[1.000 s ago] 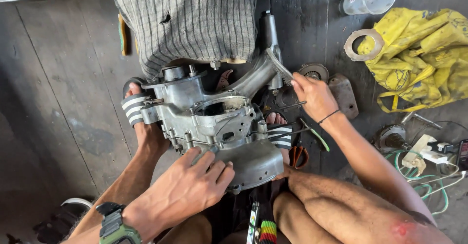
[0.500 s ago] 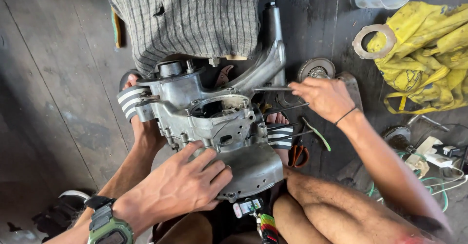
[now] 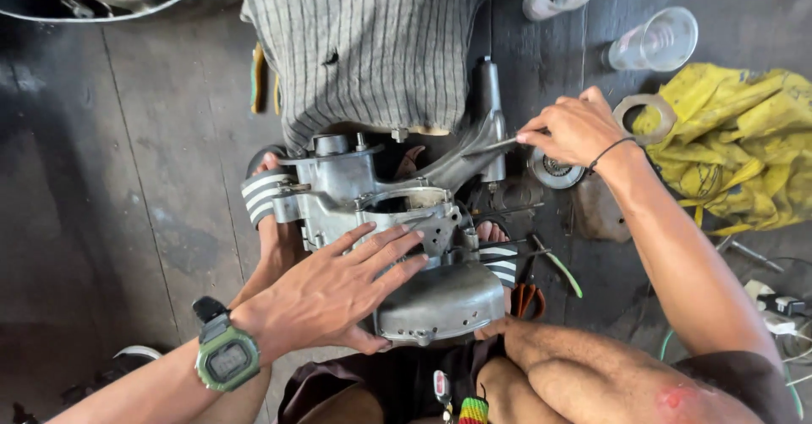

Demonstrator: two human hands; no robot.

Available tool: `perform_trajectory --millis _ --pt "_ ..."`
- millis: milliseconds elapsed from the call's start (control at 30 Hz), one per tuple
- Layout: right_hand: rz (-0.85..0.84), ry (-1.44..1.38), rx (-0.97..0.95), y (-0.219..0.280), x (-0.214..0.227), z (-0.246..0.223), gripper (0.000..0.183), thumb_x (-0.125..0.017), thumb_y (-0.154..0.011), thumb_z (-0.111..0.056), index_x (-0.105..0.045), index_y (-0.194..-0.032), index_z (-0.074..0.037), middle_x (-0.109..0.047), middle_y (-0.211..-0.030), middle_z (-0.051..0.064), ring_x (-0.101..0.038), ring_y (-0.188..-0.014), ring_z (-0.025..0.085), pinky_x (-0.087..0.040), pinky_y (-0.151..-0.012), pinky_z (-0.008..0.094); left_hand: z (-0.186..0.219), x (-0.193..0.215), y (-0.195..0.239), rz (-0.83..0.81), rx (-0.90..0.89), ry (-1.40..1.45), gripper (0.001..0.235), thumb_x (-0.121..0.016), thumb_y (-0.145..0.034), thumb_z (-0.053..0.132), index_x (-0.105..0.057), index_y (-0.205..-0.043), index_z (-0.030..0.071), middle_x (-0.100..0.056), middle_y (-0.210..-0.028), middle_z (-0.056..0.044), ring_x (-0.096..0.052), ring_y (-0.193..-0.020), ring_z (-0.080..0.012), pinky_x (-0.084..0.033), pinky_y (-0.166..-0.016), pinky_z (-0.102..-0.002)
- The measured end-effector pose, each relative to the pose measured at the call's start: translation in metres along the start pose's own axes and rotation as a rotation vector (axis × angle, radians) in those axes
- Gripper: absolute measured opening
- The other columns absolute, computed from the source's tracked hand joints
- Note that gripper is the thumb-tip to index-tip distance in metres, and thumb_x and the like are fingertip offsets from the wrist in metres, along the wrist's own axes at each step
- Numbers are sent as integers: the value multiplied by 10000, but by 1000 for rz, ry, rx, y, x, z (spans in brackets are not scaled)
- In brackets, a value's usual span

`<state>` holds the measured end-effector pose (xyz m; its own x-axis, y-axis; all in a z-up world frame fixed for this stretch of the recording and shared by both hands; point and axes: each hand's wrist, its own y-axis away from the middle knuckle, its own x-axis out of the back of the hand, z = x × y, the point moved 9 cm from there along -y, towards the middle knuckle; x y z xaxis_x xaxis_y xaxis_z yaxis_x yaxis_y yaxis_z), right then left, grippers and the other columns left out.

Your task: Cleaning and maintaining a motorcycle engine casing using a toothbrush and mechanical tools.

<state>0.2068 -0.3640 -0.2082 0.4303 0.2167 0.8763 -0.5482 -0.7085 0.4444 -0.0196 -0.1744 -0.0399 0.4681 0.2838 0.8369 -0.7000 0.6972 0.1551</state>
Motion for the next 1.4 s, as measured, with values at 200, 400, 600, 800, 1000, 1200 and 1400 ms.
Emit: perform_trajectory --millis 200,400,600,800,1000,1200,1400 --pt "-157 -204 -72 1 -39 -12 325 -713 -892 -483 -691 -898 -159 -711 -756 5 -629 -808 193 -277 -1011 368 -11 -8 6 -46 101 56 1297 -889 -582 698 -329 -1533 16 -352 -1621 -165 -376 -1444 -333 -246 -1180 -508" --pt "-121 -149 -154 -6 -25 -2 297 -665 -949 -455 -691 -1089 -194 -795 -908 -41 -648 -930 173 -278 -1022 398 -13 -16 4 -46 79 13 1347 -856 -602 780 -305 -1548 -5 -277 -1653 -197 -235 -1532 -311 -170 -1214 -503" --pt "6 -260 -144 -6 -20 -3 226 -733 -915 -441 -747 -945 -218 -645 -788 20 -524 -829 195 -255 -1014 413 -9 -14 -7 -7 70 115 1351 -814 -587 812 -311 -1554 13 -231 -1674 -191 -157 -1558 -351 -178 -1213 -515" --pt "-40 -259 -67 -11 -7 -35 192 -723 -934 -376 -721 -867 -195 -690 -762 -3 -525 -877 182 -254 -981 400 3 -14 -17 4 60 136 1233 -730 -709 807 -331 -1533 -19 -236 -1651 -246 -116 -1528 -494 -164 -1197 -614" --pt "38 -125 -160 -12 11 -5 206 -743 -962 -386 -751 -899 -190 -746 -816 -7 -531 -879 210 -239 -947 426 16 -19 -30 16 125 138 1391 -944 -518 719 -324 -1538 4 -225 -1641 -265 -119 -1467 -624 -177 -1167 -664" --pt "-111 -227 -115 -16 -8 -35 187 -697 -948 -386 -726 -881 -213 -698 -784 -6 -534 -900 201 -268 -971 417 28 -32 -41 -4 113 150 1161 -825 -655 642 -386 -1487 -39 -303 -1596 -294 -157 -1454 -644 -178 -1150 -704" --pt "-201 -190 -195 -10 2 -48 233 -626 -1009 -422 -748 -949 -234 -718 -808 -8 -504 -909 209 -261 -953 403 32 -27 -40 -2 88 83 1061 -703 -722 688 -444 -1439 -51 -380 -1569 -274 -205 -1512 -515 -134 -1201 -662"
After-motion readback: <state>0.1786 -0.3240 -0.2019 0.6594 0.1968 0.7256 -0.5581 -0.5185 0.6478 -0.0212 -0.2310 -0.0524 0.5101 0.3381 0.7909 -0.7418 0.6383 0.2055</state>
